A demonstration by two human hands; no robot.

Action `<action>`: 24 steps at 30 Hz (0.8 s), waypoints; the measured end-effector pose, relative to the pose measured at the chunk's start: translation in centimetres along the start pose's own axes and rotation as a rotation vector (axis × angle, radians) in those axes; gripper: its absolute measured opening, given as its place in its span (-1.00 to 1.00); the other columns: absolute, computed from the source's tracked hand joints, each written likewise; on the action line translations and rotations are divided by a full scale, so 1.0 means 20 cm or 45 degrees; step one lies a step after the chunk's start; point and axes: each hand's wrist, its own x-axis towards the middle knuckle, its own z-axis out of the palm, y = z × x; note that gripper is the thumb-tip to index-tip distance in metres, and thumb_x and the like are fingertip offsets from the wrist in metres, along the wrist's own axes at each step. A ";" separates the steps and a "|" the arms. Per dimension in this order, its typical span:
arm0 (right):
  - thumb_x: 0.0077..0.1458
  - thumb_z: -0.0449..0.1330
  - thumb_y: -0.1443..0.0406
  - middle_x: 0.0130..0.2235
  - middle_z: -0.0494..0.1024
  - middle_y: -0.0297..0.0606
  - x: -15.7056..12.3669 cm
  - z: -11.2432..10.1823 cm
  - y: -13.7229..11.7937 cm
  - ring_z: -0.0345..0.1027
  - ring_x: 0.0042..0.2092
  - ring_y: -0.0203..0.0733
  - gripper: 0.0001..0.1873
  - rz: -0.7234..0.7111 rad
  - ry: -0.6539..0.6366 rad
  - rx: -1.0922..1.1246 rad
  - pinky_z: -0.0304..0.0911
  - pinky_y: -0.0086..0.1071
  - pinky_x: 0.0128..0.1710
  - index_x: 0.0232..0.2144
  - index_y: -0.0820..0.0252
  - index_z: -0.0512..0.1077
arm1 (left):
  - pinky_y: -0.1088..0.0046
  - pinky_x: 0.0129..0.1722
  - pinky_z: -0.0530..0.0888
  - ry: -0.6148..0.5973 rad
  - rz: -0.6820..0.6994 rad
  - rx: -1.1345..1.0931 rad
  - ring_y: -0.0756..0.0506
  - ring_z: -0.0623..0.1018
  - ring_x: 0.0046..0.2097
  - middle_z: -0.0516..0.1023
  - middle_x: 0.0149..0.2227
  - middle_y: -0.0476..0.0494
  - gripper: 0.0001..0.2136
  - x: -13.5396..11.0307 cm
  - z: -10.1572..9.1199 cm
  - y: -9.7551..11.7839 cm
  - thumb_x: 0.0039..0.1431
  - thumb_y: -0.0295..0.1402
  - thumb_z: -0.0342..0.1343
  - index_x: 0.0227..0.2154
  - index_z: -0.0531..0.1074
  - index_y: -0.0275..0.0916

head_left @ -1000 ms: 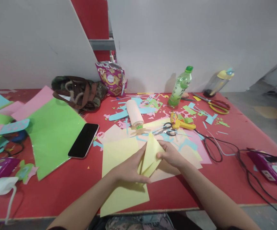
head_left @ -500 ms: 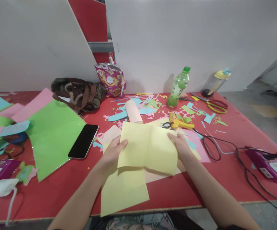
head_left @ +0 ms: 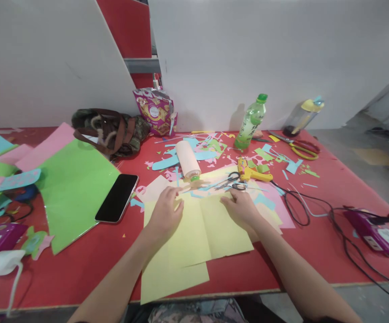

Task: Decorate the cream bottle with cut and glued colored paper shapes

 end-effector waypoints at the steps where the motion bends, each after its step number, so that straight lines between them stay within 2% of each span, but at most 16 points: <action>1: -0.21 0.09 0.29 -0.71 0.12 -0.48 -0.01 0.00 -0.01 0.00 -0.61 -0.36 -0.83 -0.013 -0.010 -0.024 -0.12 -0.47 -0.58 -0.70 0.18 0.18 | 0.32 -0.14 0.33 -0.068 0.078 0.039 -0.10 0.37 -0.18 0.36 -0.29 -0.18 -0.79 -0.01 0.01 0.02 0.04 -0.46 -0.11 -0.24 0.31 -0.30; 3: -0.18 0.06 0.30 -0.68 0.18 -0.46 -0.02 0.01 -0.01 0.07 -0.58 -0.33 -0.92 -0.032 -0.031 -0.087 -0.07 -0.47 -0.56 -0.53 0.19 0.31 | 0.34 -0.18 0.35 -0.248 0.174 0.124 -0.09 0.39 -0.22 0.38 -0.30 -0.17 -0.77 -0.04 0.04 0.05 0.09 -0.45 -0.15 -0.23 0.33 -0.29; 5: -0.15 0.04 0.30 -0.67 0.19 -0.47 -0.02 0.02 -0.01 0.11 -0.58 -0.30 -0.74 -0.049 -0.032 -0.159 -0.04 -0.48 -0.57 -0.31 0.18 0.34 | 0.34 -0.23 0.37 -0.386 0.193 0.254 -0.11 0.39 -0.25 0.39 -0.32 -0.18 -0.74 -0.07 0.07 0.08 0.12 -0.41 -0.18 -0.17 0.32 -0.32; 7: -0.12 0.02 0.29 -0.68 0.18 -0.47 -0.02 0.02 -0.01 0.12 -0.59 -0.29 -0.66 -0.070 -0.001 -0.210 -0.02 -0.48 -0.58 -0.21 0.18 0.31 | 0.30 -0.24 0.36 -0.464 0.202 0.381 -0.13 0.39 -0.24 0.40 -0.30 -0.22 -0.68 -0.09 0.09 0.11 0.13 -0.39 -0.19 -0.09 0.27 -0.38; 9: -0.09 0.00 0.30 -0.67 0.23 -0.45 -0.02 0.03 0.00 0.15 -0.58 -0.28 -0.70 -0.106 0.038 -0.246 0.01 -0.47 -0.56 -0.24 0.19 0.33 | 0.27 -0.23 0.35 -0.495 0.198 0.486 -0.16 0.39 -0.22 0.41 -0.28 -0.25 -0.63 -0.09 0.11 0.12 0.14 -0.37 -0.20 -0.02 0.22 -0.43; 12: -0.04 -0.04 0.32 -0.59 0.37 -0.34 0.00 0.03 0.02 0.23 -0.51 -0.27 -0.81 -0.171 0.039 -0.326 0.07 -0.47 -0.49 -0.44 0.20 0.37 | 0.27 -0.25 0.35 -0.512 0.196 0.586 -0.17 0.39 -0.22 0.42 -0.25 -0.27 -0.60 -0.08 0.13 0.13 0.16 -0.36 -0.23 0.02 0.16 -0.45; 15: -0.03 -0.04 0.34 -0.49 0.45 -0.26 0.00 0.04 0.03 0.28 -0.43 -0.24 -0.81 -0.193 0.020 -0.382 0.08 -0.45 -0.42 -0.55 0.20 0.34 | 0.29 -0.29 0.35 -0.525 0.203 0.654 -0.16 0.40 -0.25 0.42 -0.25 -0.27 -0.59 -0.08 0.14 0.13 0.17 -0.37 -0.25 0.04 0.14 -0.46; 21: 0.08 -0.13 0.31 -0.44 0.48 -0.20 -0.03 0.04 0.01 0.30 -0.46 -0.19 -0.78 -0.175 -0.040 -0.558 -0.03 -0.44 -0.53 -0.34 0.20 0.31 | 0.28 -0.36 0.33 -0.487 0.224 0.726 -0.18 0.41 -0.29 0.42 -0.28 -0.31 -0.59 -0.08 0.16 0.14 0.16 -0.40 -0.28 0.03 0.14 -0.49; 24: 0.12 -0.18 0.28 -0.45 0.48 -0.21 -0.04 0.04 0.00 0.29 -0.49 -0.19 -0.75 -0.196 -0.078 -0.645 -0.07 -0.45 -0.55 -0.30 0.18 0.28 | 0.25 -0.37 0.33 -0.491 0.223 0.715 -0.21 0.40 -0.29 0.42 -0.29 -0.34 -0.58 -0.08 0.17 0.14 0.15 -0.42 -0.31 0.03 0.14 -0.53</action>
